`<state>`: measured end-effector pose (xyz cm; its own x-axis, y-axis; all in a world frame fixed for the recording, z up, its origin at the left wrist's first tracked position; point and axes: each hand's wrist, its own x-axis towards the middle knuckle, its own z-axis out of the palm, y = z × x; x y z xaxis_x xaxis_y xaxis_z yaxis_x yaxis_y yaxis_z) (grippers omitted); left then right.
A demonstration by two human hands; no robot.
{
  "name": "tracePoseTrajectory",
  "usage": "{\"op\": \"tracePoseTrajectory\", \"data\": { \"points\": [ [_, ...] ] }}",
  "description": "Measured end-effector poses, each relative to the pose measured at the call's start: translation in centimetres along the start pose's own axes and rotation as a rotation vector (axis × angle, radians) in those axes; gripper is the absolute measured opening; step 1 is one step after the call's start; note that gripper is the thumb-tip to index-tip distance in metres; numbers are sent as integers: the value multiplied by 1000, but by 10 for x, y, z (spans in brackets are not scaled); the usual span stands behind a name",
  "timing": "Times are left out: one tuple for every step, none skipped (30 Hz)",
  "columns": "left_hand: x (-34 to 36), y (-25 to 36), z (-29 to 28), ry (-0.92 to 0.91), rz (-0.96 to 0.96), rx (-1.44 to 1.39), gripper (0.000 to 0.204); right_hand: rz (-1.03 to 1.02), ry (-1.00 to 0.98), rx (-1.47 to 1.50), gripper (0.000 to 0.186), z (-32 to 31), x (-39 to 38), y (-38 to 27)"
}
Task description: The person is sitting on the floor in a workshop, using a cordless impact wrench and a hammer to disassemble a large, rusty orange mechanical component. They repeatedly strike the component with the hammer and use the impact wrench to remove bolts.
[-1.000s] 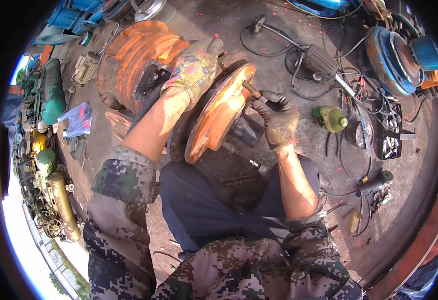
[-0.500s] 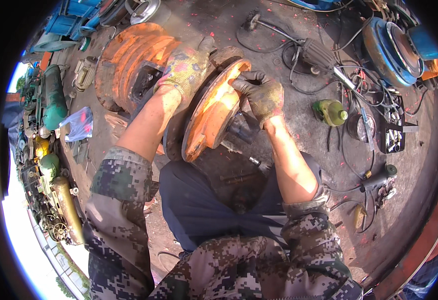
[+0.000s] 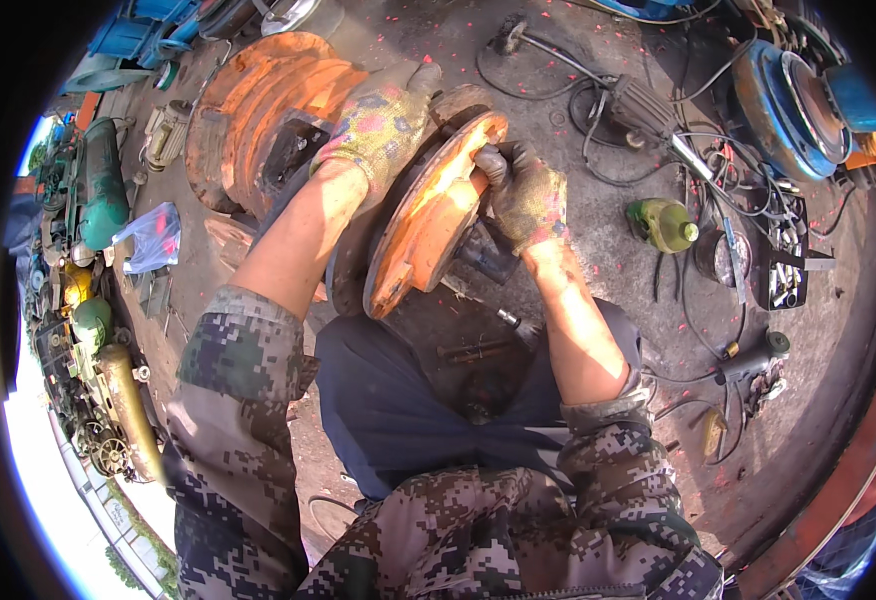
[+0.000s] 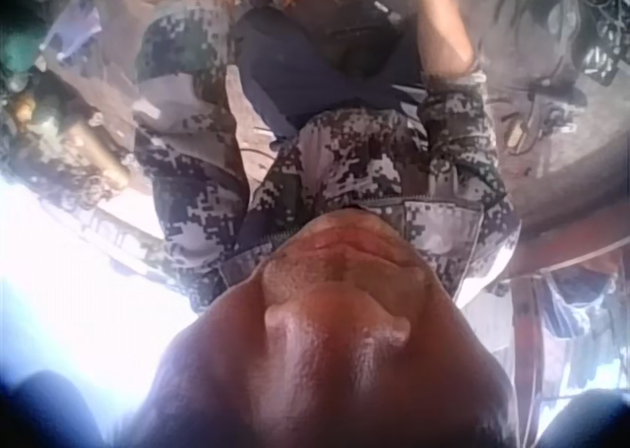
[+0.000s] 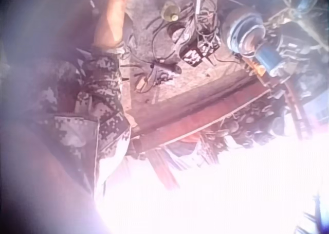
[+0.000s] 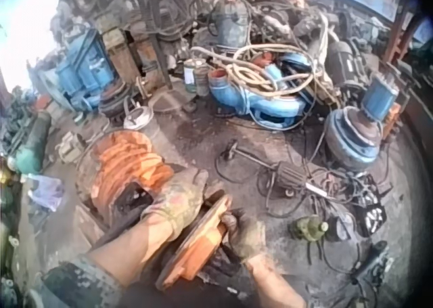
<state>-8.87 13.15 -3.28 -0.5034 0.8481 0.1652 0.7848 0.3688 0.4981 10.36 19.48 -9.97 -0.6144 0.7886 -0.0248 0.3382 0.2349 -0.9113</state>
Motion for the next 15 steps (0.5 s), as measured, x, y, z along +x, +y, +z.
{"op": "tracePoseTrajectory", "data": {
  "points": [
    [0, 7, 4, -17, -53, -34, 38, -11, -8, -67, 45, -5, 2, 5],
    [0, 15, 7, -36, -106, -66, 39, -23, -17, -133, 47, -10, 3, 8],
    [0, 25, 8, -56, -156, -91, 41, -35, -24, -190, 49, -15, 5, 11],
    [0, 36, 3, -73, -205, -103, 42, -30, -18, -164, 50, -17, 9, 16],
    [0, 44, 0, -92, -253, -116, 44, -25, -12, -139, 52, -17, 12, 25],
    [-3, 47, -7, -109, -308, -113, 46, -21, -13, -98, 54, -13, 14, 24],
    [-6, 47, -11, -89, -247, -85, 47, -11, 13, -33, 51, -9, 12, 23],
    [-9, 46, -14, -71, -185, -58, 47, 0, 39, 32, 48, -6, 10, 22],
    [-11, 46, -14, -67, -155, -44, 48, 13, 66, 86, 45, -5, 8, 22],
    [-12, 47, -14, -62, -125, -31, 48, 177, -24, 388, 36, -6, 12, 25],
    [-11, 48, -14, -69, -126, -21, 49, 164, -36, 439, 33, -9, 11, 27],
    [-12, 48, -15, -78, -129, -10, 49, 153, -51, 492, 31, -12, 8, 23],
    [-11, 43, -11, -50, -164, -34, 49, 143, -65, 545, 30, -13, 6, 21],
    [-9, 33, -3, -21, -199, -57, 49, 105, -74, 480, 25, -12, 4, 20],
    [-6, 28, 1, 9, -232, -79, 49, 111, -71, 451, 23, -10, 4, 20]
  ]
}}
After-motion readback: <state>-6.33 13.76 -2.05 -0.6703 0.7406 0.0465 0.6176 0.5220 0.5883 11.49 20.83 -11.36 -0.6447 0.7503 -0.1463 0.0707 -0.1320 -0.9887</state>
